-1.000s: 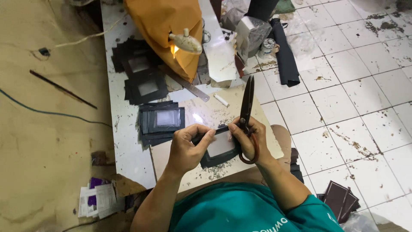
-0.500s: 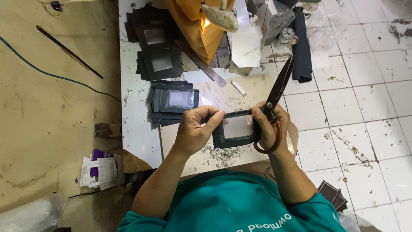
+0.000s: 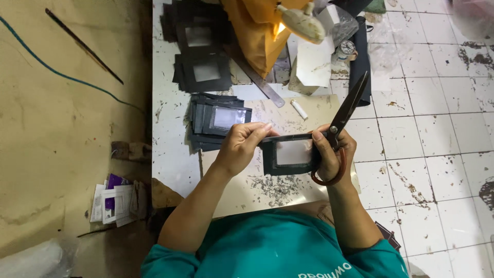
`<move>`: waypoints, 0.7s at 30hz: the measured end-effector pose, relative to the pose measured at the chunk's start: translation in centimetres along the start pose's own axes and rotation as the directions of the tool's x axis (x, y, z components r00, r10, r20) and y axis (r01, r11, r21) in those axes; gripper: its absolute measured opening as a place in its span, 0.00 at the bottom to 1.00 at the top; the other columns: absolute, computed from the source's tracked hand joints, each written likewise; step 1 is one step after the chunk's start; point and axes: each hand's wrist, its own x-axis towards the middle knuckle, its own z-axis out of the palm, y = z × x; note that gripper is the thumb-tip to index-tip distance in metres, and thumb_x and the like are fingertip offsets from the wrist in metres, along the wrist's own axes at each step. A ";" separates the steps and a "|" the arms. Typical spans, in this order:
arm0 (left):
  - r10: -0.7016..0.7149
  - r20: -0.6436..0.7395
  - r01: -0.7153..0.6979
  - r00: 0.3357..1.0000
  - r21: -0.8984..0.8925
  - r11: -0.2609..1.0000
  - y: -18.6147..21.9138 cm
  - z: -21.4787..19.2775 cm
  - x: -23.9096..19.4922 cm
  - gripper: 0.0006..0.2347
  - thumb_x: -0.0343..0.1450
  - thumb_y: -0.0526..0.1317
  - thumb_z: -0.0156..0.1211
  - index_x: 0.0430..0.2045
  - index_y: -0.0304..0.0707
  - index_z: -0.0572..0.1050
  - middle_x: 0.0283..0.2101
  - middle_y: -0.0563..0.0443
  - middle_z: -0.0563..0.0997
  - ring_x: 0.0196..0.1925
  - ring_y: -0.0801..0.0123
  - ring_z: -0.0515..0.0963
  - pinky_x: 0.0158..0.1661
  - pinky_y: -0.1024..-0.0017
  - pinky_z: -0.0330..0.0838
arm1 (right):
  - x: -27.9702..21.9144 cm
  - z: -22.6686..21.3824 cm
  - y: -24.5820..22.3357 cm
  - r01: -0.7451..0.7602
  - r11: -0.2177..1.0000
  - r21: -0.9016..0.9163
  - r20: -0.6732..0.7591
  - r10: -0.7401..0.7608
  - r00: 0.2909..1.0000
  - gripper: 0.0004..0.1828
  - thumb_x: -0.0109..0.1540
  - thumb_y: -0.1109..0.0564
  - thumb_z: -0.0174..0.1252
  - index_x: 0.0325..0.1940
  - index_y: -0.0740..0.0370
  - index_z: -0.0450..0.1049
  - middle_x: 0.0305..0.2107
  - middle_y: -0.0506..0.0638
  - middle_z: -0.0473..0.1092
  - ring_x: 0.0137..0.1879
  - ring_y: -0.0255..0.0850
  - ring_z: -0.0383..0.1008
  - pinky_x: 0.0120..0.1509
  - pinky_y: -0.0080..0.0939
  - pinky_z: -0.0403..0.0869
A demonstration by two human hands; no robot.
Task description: Trimming the edges of small rectangular leather pieces using scissors
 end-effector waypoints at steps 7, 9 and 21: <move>0.035 -0.026 -0.034 0.999 0.047 0.998 -3.1 -0.5 0.3 0.06 0.73 0.35 0.63 0.26 0.37 0.83 0.19 0.58 0.77 0.30 0.84 0.70 0.31 0.81 0.68 | 0.1 0.8 4.1 -0.048 0.999 0.006 -0.018 0.048 0.999 0.10 0.64 0.57 0.67 0.38 0.67 0.76 0.21 0.52 0.71 0.29 0.32 0.70 0.32 0.29 0.67; 0.041 -0.051 -0.038 0.998 0.068 0.997 -3.6 -0.8 0.5 0.05 0.71 0.35 0.64 0.25 0.37 0.82 0.20 0.57 0.79 0.29 0.83 0.70 0.31 0.79 0.69 | 0.0 0.9 5.4 -0.063 0.998 -0.012 -0.017 0.063 0.998 0.08 0.64 0.57 0.67 0.38 0.66 0.77 0.23 0.53 0.73 0.30 0.32 0.70 0.33 0.29 0.67; 0.076 -0.096 -0.048 0.992 0.267 0.962 -6.0 -1.1 1.0 0.05 0.72 0.35 0.63 0.26 0.41 0.82 0.22 0.48 0.82 0.26 0.67 0.81 0.32 0.71 0.75 | -0.7 3.3 4.7 -0.258 0.957 0.132 -0.010 0.262 0.965 0.10 0.62 0.58 0.66 0.37 0.66 0.74 0.23 0.55 0.72 0.25 0.37 0.73 0.28 0.34 0.71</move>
